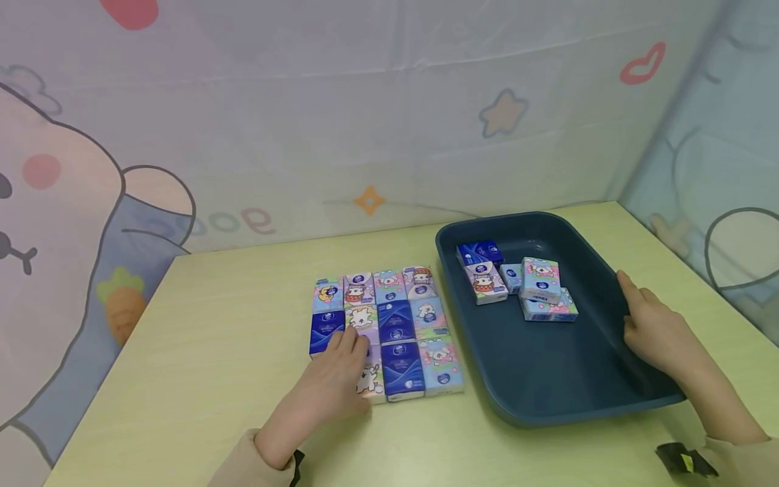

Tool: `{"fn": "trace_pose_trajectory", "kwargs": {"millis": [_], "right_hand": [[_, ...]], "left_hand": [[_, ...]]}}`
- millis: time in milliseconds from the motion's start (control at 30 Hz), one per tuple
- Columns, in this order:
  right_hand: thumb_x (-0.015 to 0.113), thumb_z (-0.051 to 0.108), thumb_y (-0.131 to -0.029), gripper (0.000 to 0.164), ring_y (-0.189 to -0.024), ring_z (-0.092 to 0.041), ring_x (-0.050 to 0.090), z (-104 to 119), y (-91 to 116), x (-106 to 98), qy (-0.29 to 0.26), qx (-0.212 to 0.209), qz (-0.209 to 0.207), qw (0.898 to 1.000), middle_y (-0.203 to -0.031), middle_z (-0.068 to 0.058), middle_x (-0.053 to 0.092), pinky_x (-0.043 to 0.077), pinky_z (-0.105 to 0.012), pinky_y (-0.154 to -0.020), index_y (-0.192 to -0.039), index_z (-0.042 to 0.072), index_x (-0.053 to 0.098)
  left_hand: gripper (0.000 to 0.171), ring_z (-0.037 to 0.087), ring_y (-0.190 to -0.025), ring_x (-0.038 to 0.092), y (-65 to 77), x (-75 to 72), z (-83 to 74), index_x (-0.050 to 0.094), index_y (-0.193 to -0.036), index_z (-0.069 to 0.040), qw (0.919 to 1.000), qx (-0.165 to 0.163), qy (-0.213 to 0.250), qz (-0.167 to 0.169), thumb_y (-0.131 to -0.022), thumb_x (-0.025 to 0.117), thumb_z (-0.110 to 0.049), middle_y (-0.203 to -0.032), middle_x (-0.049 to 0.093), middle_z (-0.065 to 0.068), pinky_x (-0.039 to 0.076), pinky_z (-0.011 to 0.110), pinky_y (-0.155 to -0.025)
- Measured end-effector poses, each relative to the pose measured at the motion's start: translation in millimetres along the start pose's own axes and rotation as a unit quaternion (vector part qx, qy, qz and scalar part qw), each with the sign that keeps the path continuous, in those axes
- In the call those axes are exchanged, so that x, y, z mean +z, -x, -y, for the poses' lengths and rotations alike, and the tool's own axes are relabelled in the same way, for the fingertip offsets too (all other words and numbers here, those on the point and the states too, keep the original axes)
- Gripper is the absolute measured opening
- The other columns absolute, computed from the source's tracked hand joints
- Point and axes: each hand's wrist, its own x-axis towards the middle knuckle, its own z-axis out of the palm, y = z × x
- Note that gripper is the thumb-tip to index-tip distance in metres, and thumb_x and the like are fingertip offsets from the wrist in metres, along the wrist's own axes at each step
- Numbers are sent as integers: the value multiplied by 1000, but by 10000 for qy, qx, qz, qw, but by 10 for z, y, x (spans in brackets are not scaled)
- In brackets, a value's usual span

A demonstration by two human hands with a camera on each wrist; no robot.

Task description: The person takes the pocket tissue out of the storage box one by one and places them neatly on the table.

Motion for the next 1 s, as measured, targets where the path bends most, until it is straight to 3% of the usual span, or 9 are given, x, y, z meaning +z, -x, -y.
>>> {"fn": "trace_pose_trajectory", "kwargs": {"millis": [233,533,700,1000], "right_hand": [[47,-6,-82,69,-67,-39,55,-17,-3,-4,1,-9,38,10000,-108,-45,46,38,-39,-47,-143,-19,17],[48,-6,-82,69,-69,-42,56,-17,1,10,-9,-17,7,10000,-109,-45,47,39,-40,-47,-143,-19,18],[48,-7,-81,69,-70,-42,56,-8,5,14,-29,-37,-23,10000,-107,-45,47,39,-40,-47,-143,-19,19],[47,-7,-82,69,-67,-38,55,3,1,4,-46,-16,11,10000,-109,-45,46,37,-37,-46,-143,-18,18]], "left_hand": [[88,36,-123,44,5,-31,-32,40,-139,1,9992,-110,147,346,-68,85,-24,-136,45,20,46,49,-101],[90,36,-134,41,6,-41,-70,37,-144,0,9992,-8,354,167,-73,82,-34,-144,44,18,39,51,-110],[90,36,-139,37,-53,-48,-152,33,-147,-4,9981,-33,614,97,-79,76,-42,-150,39,17,37,54,-110],[79,29,-143,33,-190,-106,-317,33,-149,-9,9958,295,868,19,-89,59,-54,-154,36,11,33,47,-115]]}}
